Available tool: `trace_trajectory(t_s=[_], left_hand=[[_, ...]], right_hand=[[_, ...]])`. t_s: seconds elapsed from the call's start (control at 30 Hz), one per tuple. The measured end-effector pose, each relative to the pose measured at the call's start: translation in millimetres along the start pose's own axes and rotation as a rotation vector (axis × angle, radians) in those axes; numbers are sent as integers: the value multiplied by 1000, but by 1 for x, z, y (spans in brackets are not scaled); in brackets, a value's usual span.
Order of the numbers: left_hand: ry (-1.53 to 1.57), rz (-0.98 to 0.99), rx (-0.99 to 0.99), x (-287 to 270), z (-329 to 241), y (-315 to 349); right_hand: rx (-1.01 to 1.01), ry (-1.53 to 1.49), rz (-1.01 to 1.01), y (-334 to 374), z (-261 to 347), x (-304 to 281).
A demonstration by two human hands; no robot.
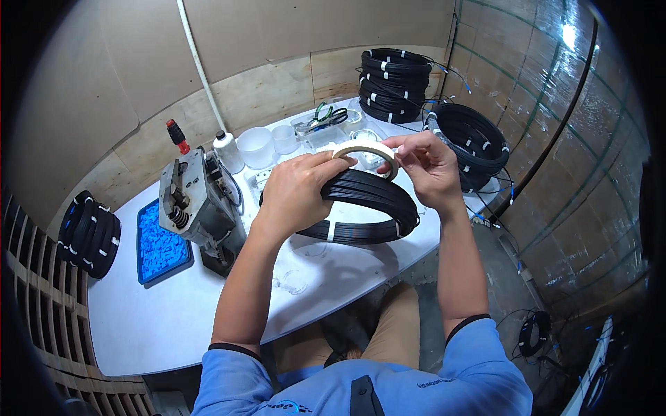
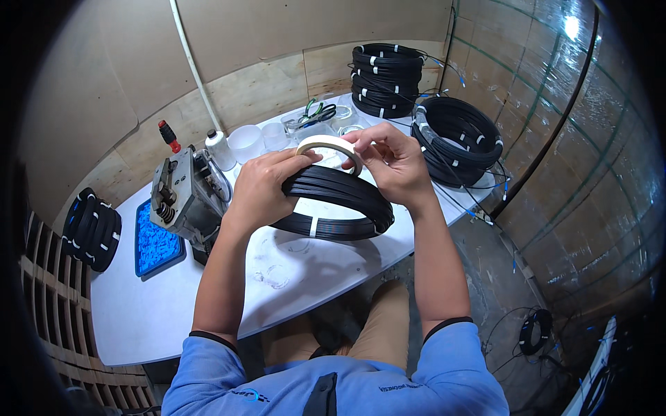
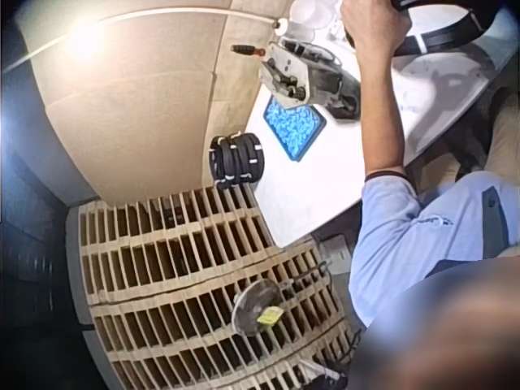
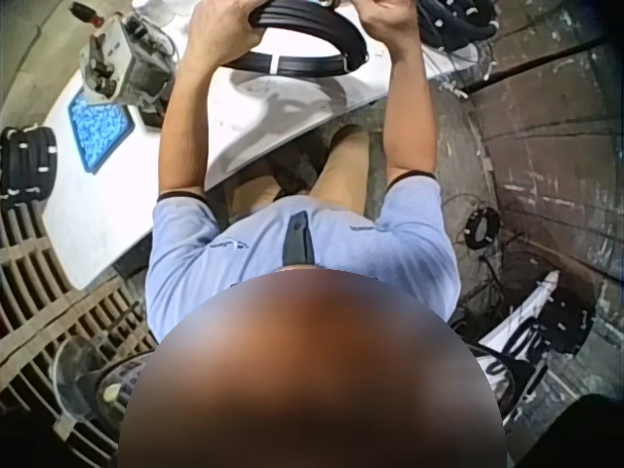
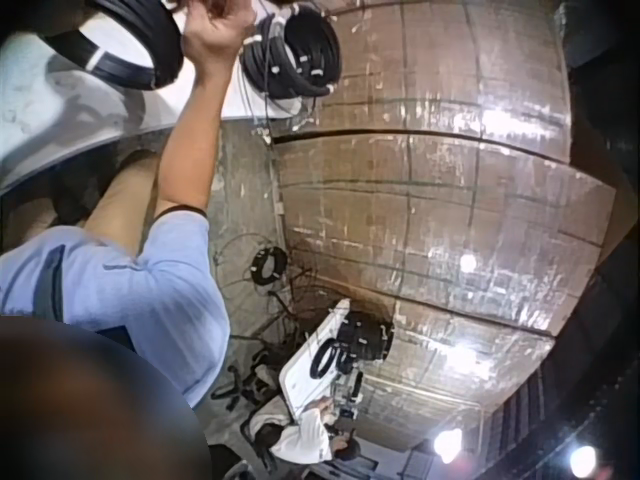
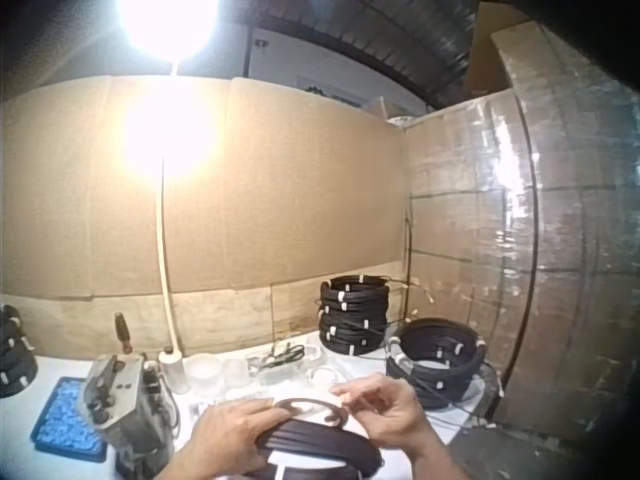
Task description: Manually applying adhesive tape to a coiled black cable at multiple intervals to secure its shape.
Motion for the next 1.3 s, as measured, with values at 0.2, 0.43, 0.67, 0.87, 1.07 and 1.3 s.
trace_trajectory(t_s=[0.2,0.43,0.67,0.87,1.07,1.3], left_hand=[[0,5,-8,-2,0,0],[-19,-9,-20,3,8,0],[-138,-65,-20,3,-4,-2],[-161,53,-189,4,1,-2],[-202,110,-199,4,-5,-7],[-204,115,-185,10,-22,-8]], right_hand=[[-47,-37,-32,0,2,-1],[344,19,-5,16,-28,-6],[134,272,-246,-3,-10,-20],[170,633,-187,-44,59,-22],[687,489,371,-98,30,0],[1089,559,443,-123,-1,6]])
Point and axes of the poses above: each hand's wrist, its own y-axis away from the middle knuckle, its own x-axis out of the palm, z = x × y, the point moved 5 cm from there along -y, towards the middle knuckle, and after that the axes turned 12 degrees about -y, right-handed, at the moved point
